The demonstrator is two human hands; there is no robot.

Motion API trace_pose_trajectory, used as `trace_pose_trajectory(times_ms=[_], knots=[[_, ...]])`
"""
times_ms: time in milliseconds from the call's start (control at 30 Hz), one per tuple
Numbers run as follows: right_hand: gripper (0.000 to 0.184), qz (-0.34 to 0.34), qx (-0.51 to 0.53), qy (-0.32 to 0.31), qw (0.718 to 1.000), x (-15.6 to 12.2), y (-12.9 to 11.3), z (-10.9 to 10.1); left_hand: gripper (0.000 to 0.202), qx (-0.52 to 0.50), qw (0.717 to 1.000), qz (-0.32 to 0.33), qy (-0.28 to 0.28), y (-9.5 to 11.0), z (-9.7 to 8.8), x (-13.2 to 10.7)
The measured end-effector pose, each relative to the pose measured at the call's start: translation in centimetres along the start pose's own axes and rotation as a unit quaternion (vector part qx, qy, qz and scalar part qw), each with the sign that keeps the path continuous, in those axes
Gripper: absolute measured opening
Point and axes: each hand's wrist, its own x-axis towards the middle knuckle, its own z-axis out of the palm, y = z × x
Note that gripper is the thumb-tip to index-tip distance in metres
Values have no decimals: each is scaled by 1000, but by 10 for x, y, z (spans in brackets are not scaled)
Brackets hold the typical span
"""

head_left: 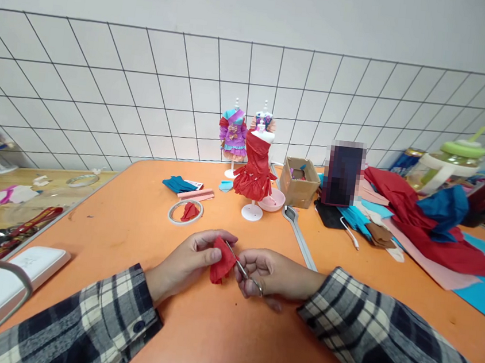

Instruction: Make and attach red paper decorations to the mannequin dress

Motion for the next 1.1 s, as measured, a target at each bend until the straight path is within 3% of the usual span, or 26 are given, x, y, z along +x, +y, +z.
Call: trace_pose_trajectory(times_ms=[100, 300, 800, 1100], knots=[[43, 8, 0, -11, 1000, -1, 2, -1, 29, 47, 999, 16, 2, 2, 1, 2], [46, 14, 5, -26, 1000, 0, 3, -2, 34, 99, 993, 14, -63, 1, -1, 4], [48, 19, 11, -37, 999, 0, 3, -1, 23, 140, 982, 11, -128, -1, -5, 5], [49, 22, 19, -38, 999, 1, 5, -2, 27, 160, 977, 10, -144, -1, -4, 5]])
